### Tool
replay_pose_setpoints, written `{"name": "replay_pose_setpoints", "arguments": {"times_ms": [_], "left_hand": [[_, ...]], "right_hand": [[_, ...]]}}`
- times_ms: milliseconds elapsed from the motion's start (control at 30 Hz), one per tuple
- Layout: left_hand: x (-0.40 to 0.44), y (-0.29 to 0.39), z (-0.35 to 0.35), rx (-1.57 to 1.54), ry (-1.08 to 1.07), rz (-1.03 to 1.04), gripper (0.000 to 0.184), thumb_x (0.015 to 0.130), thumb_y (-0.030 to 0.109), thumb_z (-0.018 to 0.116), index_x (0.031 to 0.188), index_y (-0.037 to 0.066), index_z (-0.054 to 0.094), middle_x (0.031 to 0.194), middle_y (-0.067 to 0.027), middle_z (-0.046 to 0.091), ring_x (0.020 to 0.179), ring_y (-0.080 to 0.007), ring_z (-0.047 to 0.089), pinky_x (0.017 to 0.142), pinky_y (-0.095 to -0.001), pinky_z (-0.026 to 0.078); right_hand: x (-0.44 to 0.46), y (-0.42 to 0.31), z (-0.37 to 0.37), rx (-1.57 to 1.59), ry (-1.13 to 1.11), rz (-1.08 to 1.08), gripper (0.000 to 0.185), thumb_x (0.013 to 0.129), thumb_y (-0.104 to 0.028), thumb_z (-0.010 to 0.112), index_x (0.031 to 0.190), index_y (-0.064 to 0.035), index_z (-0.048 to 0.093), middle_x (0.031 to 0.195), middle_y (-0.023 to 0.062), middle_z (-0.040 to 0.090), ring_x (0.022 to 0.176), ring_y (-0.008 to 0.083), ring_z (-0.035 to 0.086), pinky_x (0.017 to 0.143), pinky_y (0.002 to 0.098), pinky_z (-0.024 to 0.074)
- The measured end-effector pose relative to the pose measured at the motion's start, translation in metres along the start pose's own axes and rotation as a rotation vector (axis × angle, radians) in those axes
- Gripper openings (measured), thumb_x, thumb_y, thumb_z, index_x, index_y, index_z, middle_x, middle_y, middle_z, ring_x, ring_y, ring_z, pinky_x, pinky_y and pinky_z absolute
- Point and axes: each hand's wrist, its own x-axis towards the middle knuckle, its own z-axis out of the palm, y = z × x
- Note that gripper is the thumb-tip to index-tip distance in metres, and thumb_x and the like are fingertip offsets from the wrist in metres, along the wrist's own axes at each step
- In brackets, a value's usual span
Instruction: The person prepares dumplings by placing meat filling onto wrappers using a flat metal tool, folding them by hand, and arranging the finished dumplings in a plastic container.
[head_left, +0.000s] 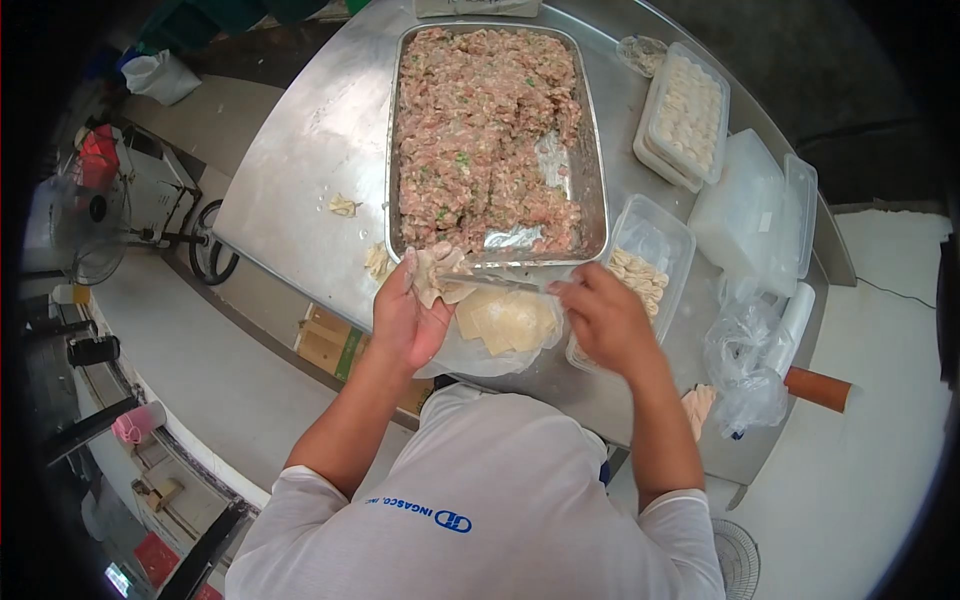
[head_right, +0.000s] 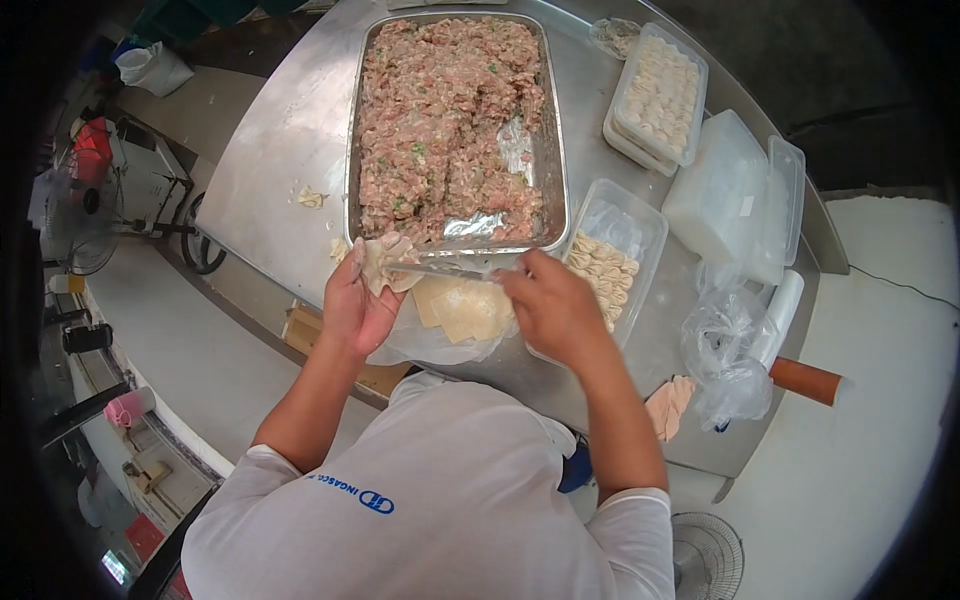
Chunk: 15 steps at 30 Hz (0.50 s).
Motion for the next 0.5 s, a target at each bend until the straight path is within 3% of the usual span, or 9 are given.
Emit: {"name": "replay_pose_setpoints", "arguments": {"times_ms": [133,233,300,333,367,433,467,500], "left_hand": [[0.002,-0.002,0.013,0.026,-0.037,0.046,0.049,0.108,0.035,0.038,0.14,-0.002,0.046,0.137,-0.0172,0.057,0.125,-0.0314,0.057,0.108,-0.0442,0.046],[-0.009,0.005,0.022,0.015,-0.2,0.021,0.051,0.108,0.037,0.037,0.142,-0.001,0.044,0.139,-0.0183,0.056,0.128,-0.0317,0.055,0.109,-0.0444,0.046],[-0.018,0.01,0.041,-0.072,-0.254,0.035,0.049,0.109,0.039,0.033,0.137,0.001,0.046,0.132,-0.0163,0.06,0.12,-0.0316,0.06,0.105,-0.0488,0.048],[-0.015,0.009,0.042,-0.01,-0.238,0.029,0.035,0.107,0.025,0.044,0.135,0.002,0.047,0.125,-0.0134,0.061,0.118,-0.0266,0.061,0.102,-0.0431,0.05],[-0.008,0.004,0.028,-0.005,-0.247,0.022,0.035,0.107,0.025,0.044,0.135,0.002,0.047,0.125,-0.0134,0.061,0.118,-0.0266,0.061,0.102,-0.0431,0.05],[0.004,-0.006,0.005,0.891,-0.231,0.213,0.037,0.096,0.005,0.061,0.131,0.005,0.049,0.117,-0.009,0.062,0.112,-0.0198,0.061,0.096,-0.0352,0.051],[0.001,-0.007,0.007,0.979,-0.196,0.145,0.051,0.08,-0.009,0.073,0.124,0.008,0.053,0.111,-0.0052,0.062,0.105,-0.0152,0.061,0.092,-0.0309,0.05],[-0.002,-0.008,0.016,0.98,-0.206,0.135,0.051,0.08,-0.009,0.073,0.124,0.008,0.053,0.111,-0.0052,0.062,0.105,-0.0152,0.061,0.092,-0.0309,0.05]], "right_hand": [[-0.015,-0.004,0.041,0.098,0.121,0.051,0.032,0.078,0.0,0.068,0.107,-0.0106,0.073,0.091,0.012,0.058,0.083,0.0295,0.062,0.069,0.0398,0.0526],[-0.02,-0.014,0.02,0.172,0.21,0.085,0.03,0.079,0.002,0.067,0.107,-0.0089,0.072,0.092,0.012,0.06,0.081,0.029,0.063,0.068,0.0384,0.0522],[-0.024,-0.02,-0.001,0.217,0.237,0.104,0.031,0.08,0.003,0.066,0.108,-0.0085,0.072,0.092,0.0117,0.061,0.08,0.0286,0.063,0.068,0.0381,0.052],[-0.026,-0.022,-0.008,0.265,0.254,0.107,0.031,0.08,0.003,0.066,0.108,-0.0082,0.072,0.093,0.0113,0.061,0.078,0.0282,0.063,0.067,0.0378,0.0518],[-0.028,-0.022,-0.012,0.26,0.264,0.111,0.031,0.08,0.003,0.066,0.108,-0.0082,0.072,0.093,0.0113,0.061,0.078,0.0282,0.063,0.067,0.0378,0.0518],[-0.033,-0.022,-0.018,0.306,0.184,0.121,0.031,0.081,0.004,0.064,0.108,-0.0083,0.071,0.09,0.01,0.06,0.076,0.0282,0.063,0.066,0.0377,0.0516],[-0.037,-0.022,-0.017,0.301,0.188,0.133,0.031,0.081,0.004,0.064,0.108,-0.0083,0.071,0.09,0.01,0.06,0.076,0.0282,0.063,0.066,0.0377,0.0516],[-0.04,-0.021,-0.012,0.303,0.146,0.185,0.03,0.081,0.004,0.063,0.107,-0.0087,0.071,0.089,0.0097,0.06,0.077,0.0287,0.063,0.067,0.0383,0.0515]]}}
